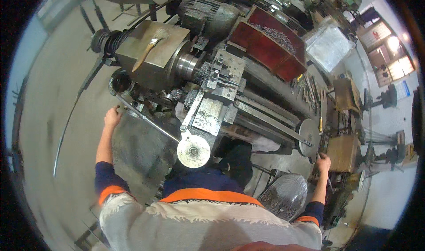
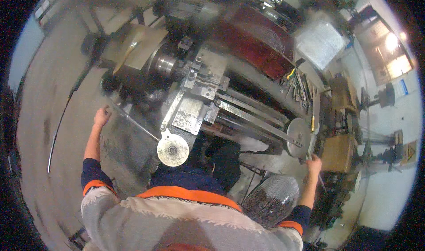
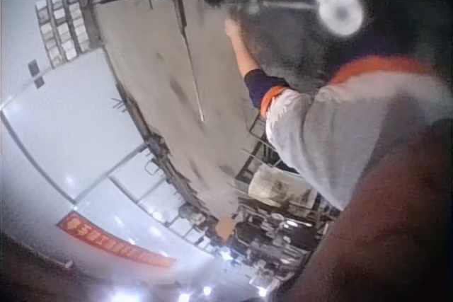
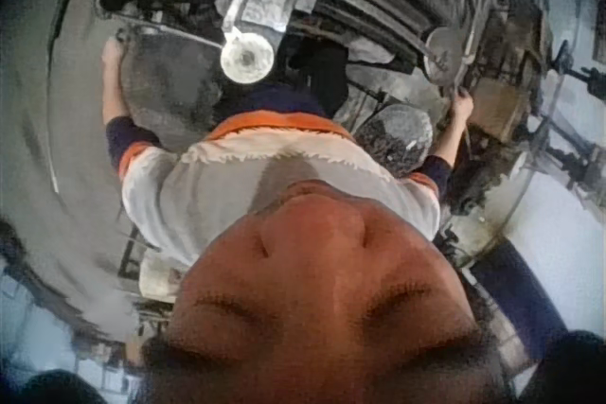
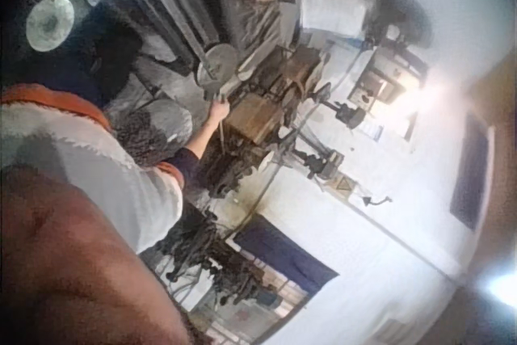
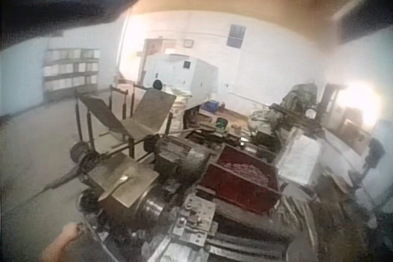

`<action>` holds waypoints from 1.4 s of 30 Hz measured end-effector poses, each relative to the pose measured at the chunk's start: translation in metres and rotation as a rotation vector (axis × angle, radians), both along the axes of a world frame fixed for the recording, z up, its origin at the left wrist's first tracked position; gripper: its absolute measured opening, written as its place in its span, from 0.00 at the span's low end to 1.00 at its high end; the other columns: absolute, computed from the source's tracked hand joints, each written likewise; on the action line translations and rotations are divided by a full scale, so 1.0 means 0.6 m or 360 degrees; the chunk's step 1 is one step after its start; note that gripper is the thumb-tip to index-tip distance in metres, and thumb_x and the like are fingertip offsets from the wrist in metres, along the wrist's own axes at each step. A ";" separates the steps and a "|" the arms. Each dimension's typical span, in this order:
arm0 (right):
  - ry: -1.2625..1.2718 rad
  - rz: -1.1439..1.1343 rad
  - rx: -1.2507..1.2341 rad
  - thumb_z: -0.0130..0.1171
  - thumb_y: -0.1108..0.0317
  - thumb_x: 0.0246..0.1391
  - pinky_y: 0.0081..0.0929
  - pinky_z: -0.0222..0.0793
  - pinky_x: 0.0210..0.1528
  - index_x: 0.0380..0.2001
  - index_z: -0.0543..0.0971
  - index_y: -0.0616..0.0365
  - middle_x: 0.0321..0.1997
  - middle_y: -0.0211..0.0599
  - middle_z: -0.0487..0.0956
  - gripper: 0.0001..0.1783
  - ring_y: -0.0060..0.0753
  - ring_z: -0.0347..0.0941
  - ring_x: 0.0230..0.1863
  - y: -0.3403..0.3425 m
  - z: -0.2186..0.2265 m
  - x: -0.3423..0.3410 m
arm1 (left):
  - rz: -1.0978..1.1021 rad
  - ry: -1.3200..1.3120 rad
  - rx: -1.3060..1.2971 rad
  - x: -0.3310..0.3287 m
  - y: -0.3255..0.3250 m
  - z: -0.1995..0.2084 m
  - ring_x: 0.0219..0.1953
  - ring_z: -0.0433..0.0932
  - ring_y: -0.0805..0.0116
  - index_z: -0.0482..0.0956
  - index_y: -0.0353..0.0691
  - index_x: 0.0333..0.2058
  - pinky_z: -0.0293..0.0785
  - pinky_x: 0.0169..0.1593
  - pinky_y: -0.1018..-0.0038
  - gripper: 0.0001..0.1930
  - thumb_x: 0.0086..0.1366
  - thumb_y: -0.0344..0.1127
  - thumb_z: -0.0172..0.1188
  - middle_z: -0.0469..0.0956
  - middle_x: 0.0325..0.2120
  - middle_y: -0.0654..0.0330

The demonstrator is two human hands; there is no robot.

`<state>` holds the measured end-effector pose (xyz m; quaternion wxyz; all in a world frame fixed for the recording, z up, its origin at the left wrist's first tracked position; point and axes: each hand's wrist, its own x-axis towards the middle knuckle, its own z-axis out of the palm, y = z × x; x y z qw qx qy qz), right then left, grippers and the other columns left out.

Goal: The person operates a metal lathe, repeatedly loading small metal parts into the chuck, engaging the machine, and removing the finished parts. The person uses a long metal rod to assist with loading and unloading the parts from the chuck.

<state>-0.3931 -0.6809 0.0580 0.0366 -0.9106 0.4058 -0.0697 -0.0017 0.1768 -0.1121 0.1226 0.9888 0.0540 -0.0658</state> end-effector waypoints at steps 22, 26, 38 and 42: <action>0.0590 -0.0797 -0.0013 0.51 0.57 0.38 0.41 0.68 0.47 0.41 0.76 0.54 0.42 0.47 0.77 0.23 0.50 0.73 0.46 0.012 -0.086 -0.131 | 0.0865 -0.0411 -0.2062 0.015 -0.180 0.112 0.13 0.73 0.66 0.65 0.30 0.37 0.71 0.16 0.74 0.11 0.58 0.30 0.54 0.74 0.18 0.52; 0.0304 -0.0659 0.0038 0.53 0.57 0.36 0.41 0.66 0.49 0.37 0.78 0.54 0.41 0.48 0.77 0.22 0.50 0.72 0.47 0.002 -0.144 -0.232 | 0.0928 -0.0399 -0.2242 0.024 -0.185 0.107 0.13 0.73 0.66 0.61 0.30 0.39 0.72 0.16 0.73 0.14 0.57 0.28 0.54 0.74 0.18 0.52; 0.0357 -0.0768 0.0083 0.48 0.57 0.37 0.46 0.67 0.46 0.30 0.77 0.67 0.37 0.59 0.76 0.23 0.59 0.73 0.42 0.109 -0.119 -0.216 | 0.1062 -0.0790 -0.2083 0.043 -0.205 0.088 0.14 0.70 0.67 0.67 0.29 0.31 0.69 0.17 0.70 0.04 0.55 0.22 0.48 0.70 0.18 0.55; 0.0352 -0.1038 0.0093 0.48 0.57 0.37 0.44 0.67 0.47 0.33 0.76 0.66 0.38 0.58 0.77 0.24 0.58 0.73 0.43 0.104 -0.129 -0.215 | 0.1054 -0.0793 -0.2076 0.043 -0.213 0.092 0.15 0.69 0.67 0.67 0.30 0.30 0.69 0.18 0.70 0.03 0.56 0.23 0.48 0.69 0.18 0.55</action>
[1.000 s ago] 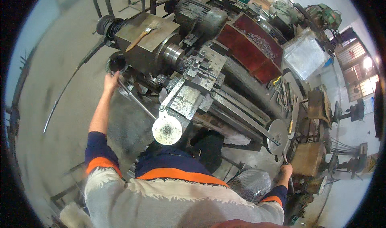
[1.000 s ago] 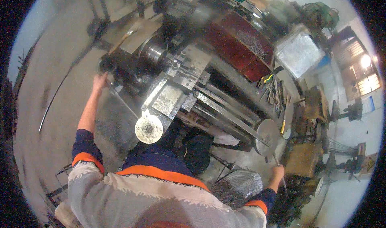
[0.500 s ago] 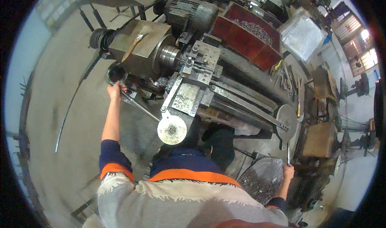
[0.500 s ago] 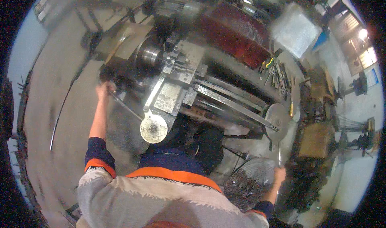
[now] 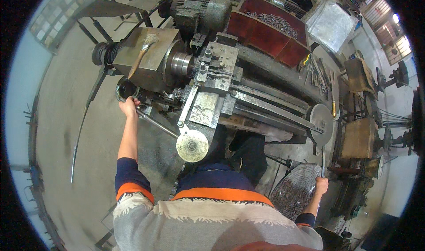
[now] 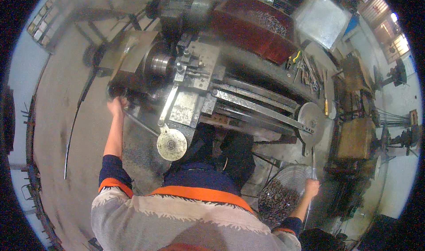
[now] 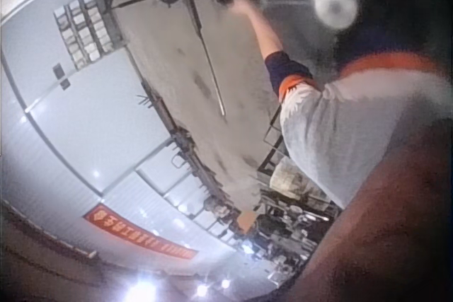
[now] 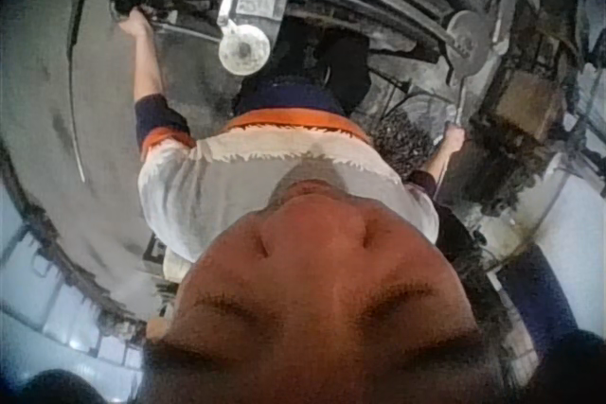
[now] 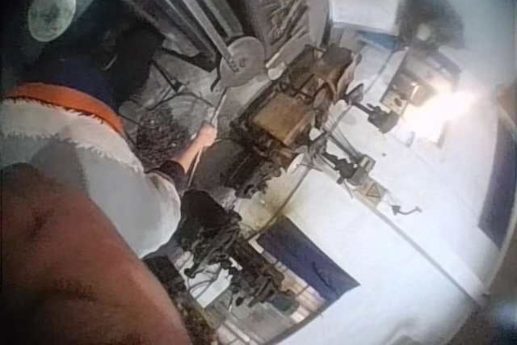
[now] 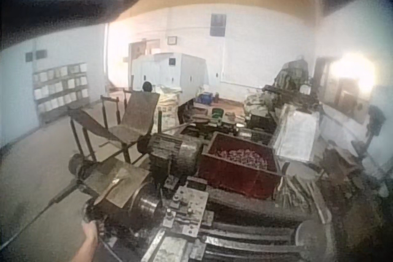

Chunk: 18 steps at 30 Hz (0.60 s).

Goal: The person operates a metal lathe, repeatedly loading small metal parts into the chuck, engaging the machine, and removing the finished parts. The person uses a long metal rod to assist with loading and unloading the parts from the chuck.

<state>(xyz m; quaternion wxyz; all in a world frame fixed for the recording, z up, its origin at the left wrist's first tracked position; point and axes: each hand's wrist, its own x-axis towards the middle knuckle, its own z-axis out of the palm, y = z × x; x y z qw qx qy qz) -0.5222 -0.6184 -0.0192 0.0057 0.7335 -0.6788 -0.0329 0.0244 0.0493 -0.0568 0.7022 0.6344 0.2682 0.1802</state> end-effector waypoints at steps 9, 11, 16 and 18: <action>-0.0008 -0.0022 0.0052 0.50 0.59 0.36 0.43 0.67 0.48 0.35 0.76 0.64 0.40 0.57 0.76 0.24 0.56 0.73 0.44 -0.001 0.000 0.003 | 0.0001 0.0016 0.0039 -0.001 0.000 0.006 0.11 0.71 0.66 0.64 0.27 0.34 0.71 0.15 0.71 0.09 0.54 0.23 0.51 0.71 0.16 0.54; -0.0018 -0.0039 0.0051 0.50 0.58 0.37 0.43 0.67 0.47 0.35 0.76 0.65 0.40 0.57 0.76 0.24 0.56 0.73 0.44 -0.006 -0.007 -0.008 | -0.0048 0.0012 0.0047 -0.003 0.000 0.007 0.10 0.71 0.67 0.64 0.26 0.36 0.70 0.13 0.73 0.11 0.53 0.22 0.52 0.72 0.15 0.54; 0.0015 0.0214 -0.0162 0.53 0.53 0.39 0.47 0.68 0.44 0.34 0.78 0.60 0.36 0.54 0.78 0.23 0.56 0.73 0.40 0.000 -0.004 0.001 | -0.0235 0.0269 0.0324 -0.011 0.030 0.012 0.17 0.73 0.62 0.74 0.27 0.31 0.74 0.21 0.67 0.11 0.52 0.31 0.54 0.72 0.19 0.53; 0.0092 0.0241 -0.0264 0.54 0.52 0.38 0.47 0.68 0.43 0.34 0.77 0.60 0.35 0.53 0.78 0.24 0.56 0.74 0.39 -0.078 -0.034 -0.032 | -0.0298 0.0303 0.0381 0.006 0.056 -0.005 0.19 0.74 0.60 0.74 0.27 0.30 0.74 0.21 0.67 0.11 0.52 0.31 0.54 0.72 0.20 0.51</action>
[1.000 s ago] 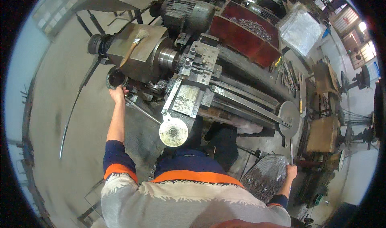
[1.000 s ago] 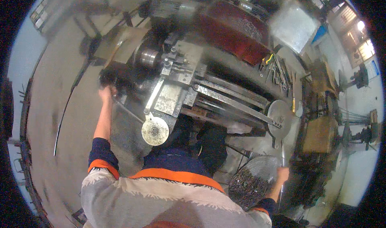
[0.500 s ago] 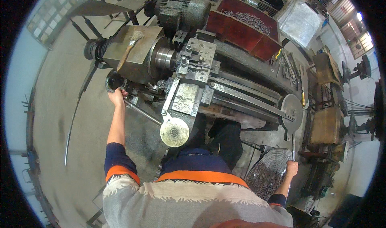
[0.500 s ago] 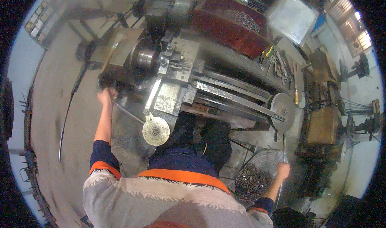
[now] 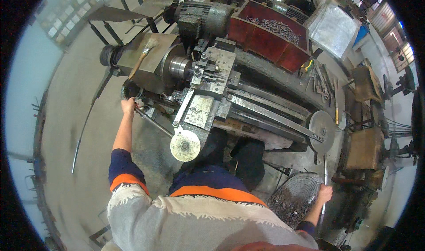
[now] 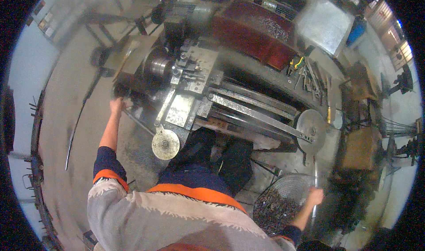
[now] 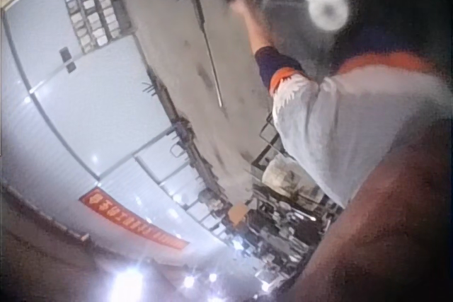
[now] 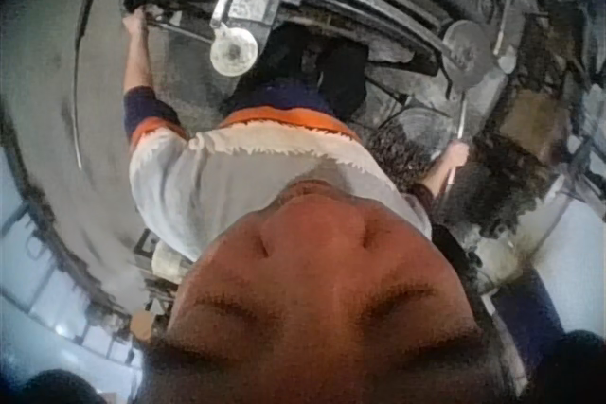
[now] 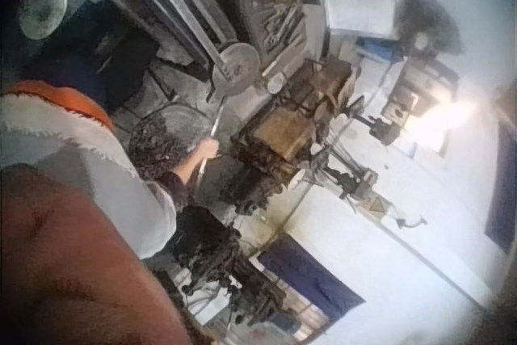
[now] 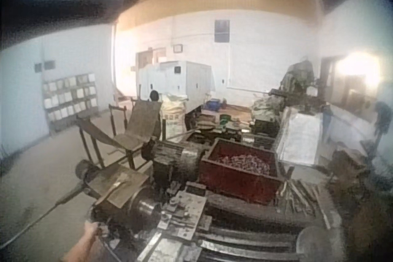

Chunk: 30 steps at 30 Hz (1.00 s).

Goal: The person operates a metal lathe, repeatedly loading small metal parts into the chuck, engaging the machine, and removing the finished parts. The person uses a long metal rod to assist with loading and unloading the parts from the chuck.

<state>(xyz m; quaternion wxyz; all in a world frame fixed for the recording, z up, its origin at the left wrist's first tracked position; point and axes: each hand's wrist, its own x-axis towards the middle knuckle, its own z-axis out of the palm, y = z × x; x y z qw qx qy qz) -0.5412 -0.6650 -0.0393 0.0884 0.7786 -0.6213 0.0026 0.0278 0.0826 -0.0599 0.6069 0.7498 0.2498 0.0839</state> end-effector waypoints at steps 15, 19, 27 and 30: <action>-0.0030 0.0147 0.0048 0.51 0.53 0.41 0.46 0.68 0.42 0.26 0.75 0.62 0.32 0.56 0.77 0.20 0.57 0.74 0.39 -0.181 -0.035 -0.038 | 0.0266 0.0050 0.0198 -0.241 0.150 -0.009 0.21 0.71 0.67 0.65 0.30 0.32 0.68 0.20 0.71 0.11 0.51 0.28 0.52 0.70 0.21 0.56; -0.0044 0.0108 0.0138 0.48 0.49 0.44 0.49 0.68 0.42 0.26 0.77 0.64 0.31 0.60 0.77 0.25 0.60 0.73 0.38 -0.081 -0.004 -0.030 | 0.0488 -0.0012 0.0076 -0.344 0.141 -0.004 0.18 0.71 0.66 0.64 0.32 0.30 0.70 0.20 0.73 0.08 0.51 0.27 0.52 0.69 0.19 0.56; -0.0056 -0.0045 0.0249 0.47 0.53 0.42 0.44 0.67 0.44 0.29 0.78 0.67 0.34 0.60 0.77 0.25 0.59 0.73 0.41 0.020 0.000 -0.014 | 0.0660 -0.0166 -0.0036 -0.304 0.110 0.001 0.16 0.72 0.62 0.60 0.31 0.28 0.71 0.19 0.69 0.06 0.49 0.21 0.47 0.69 0.18 0.51; -0.0091 -0.0041 0.0260 0.48 0.52 0.41 0.45 0.67 0.44 0.31 0.78 0.67 0.35 0.59 0.77 0.25 0.59 0.73 0.42 0.037 0.000 -0.011 | 0.0663 -0.0168 -0.0022 -0.281 0.116 -0.007 0.16 0.72 0.60 0.60 0.30 0.28 0.73 0.21 0.67 0.07 0.49 0.20 0.46 0.69 0.20 0.50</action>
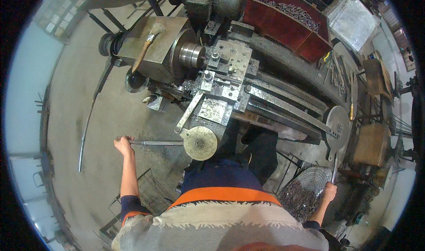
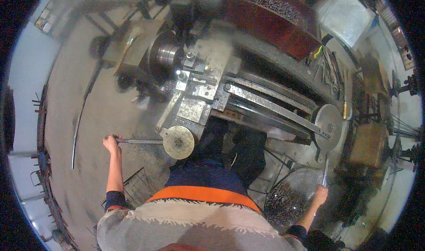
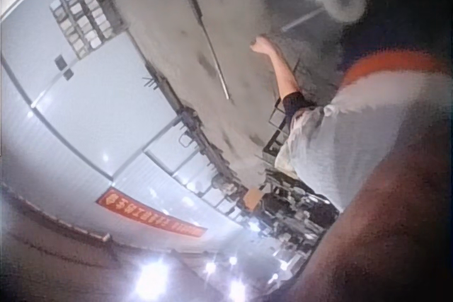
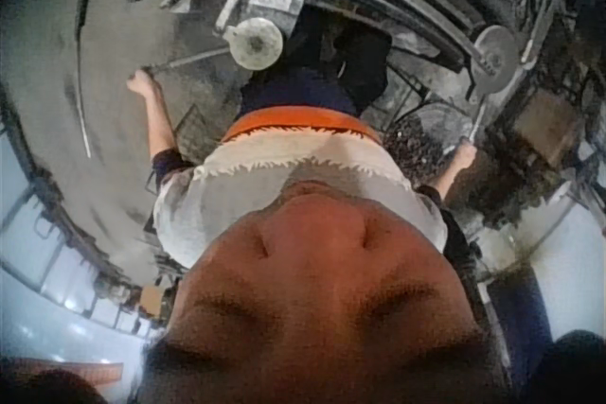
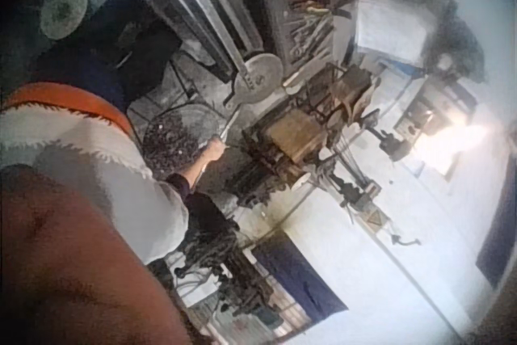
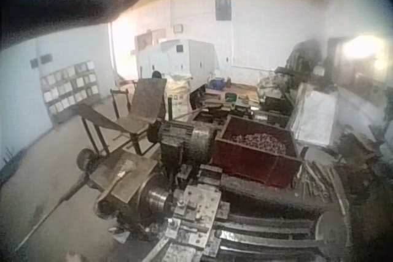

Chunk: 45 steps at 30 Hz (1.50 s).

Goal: The person operates a metal lathe, repeatedly loading small metal parts into the chuck, engaging the machine, and removing the finished parts. The person uses a long metal rod to assist with loading and unloading the parts from the chuck.

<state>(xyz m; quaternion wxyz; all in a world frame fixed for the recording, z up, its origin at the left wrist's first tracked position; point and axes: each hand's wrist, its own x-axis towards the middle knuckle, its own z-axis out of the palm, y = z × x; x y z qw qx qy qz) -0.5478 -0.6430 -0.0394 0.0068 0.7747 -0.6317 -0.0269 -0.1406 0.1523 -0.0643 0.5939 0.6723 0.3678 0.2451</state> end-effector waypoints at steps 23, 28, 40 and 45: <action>0.0278 0.0200 -0.0204 0.53 0.51 0.38 0.46 0.69 0.40 0.35 0.78 0.50 0.36 0.48 0.78 0.21 0.54 0.74 0.38 -0.141 0.024 0.136 | -0.0217 0.0312 0.0242 -0.037 0.006 0.031 0.15 0.73 0.65 0.64 0.28 0.32 0.71 0.17 0.74 0.12 0.53 0.31 0.53 0.73 0.19 0.51; 0.0275 0.0314 -0.0350 0.52 0.53 0.39 0.48 0.67 0.43 0.36 0.78 0.48 0.39 0.45 0.78 0.20 0.52 0.73 0.43 -0.205 0.034 0.155 | -0.0711 0.0962 0.0233 -0.041 0.026 0.086 0.15 0.75 0.65 0.69 0.28 0.31 0.72 0.19 0.73 0.15 0.54 0.37 0.55 0.74 0.20 0.53; -0.0098 0.0853 -0.1074 0.56 0.66 0.38 0.39 0.63 0.53 0.53 0.66 0.67 0.49 0.53 0.72 0.34 0.53 0.67 0.51 -0.131 -0.025 0.136 | -0.1445 0.0853 0.1765 0.224 0.034 -0.071 0.35 0.77 0.49 0.78 0.33 0.33 0.72 0.39 0.61 0.17 0.50 0.41 0.59 0.78 0.29 0.46; -0.0477 0.0244 -0.0002 0.56 0.64 0.35 0.36 0.65 0.52 0.48 0.72 0.62 0.47 0.54 0.74 0.31 0.52 0.69 0.50 0.046 0.024 0.162 | -0.1655 0.1063 0.1996 0.284 -0.037 -0.102 0.38 0.76 0.47 0.75 0.34 0.37 0.73 0.42 0.59 0.18 0.52 0.43 0.59 0.77 0.33 0.45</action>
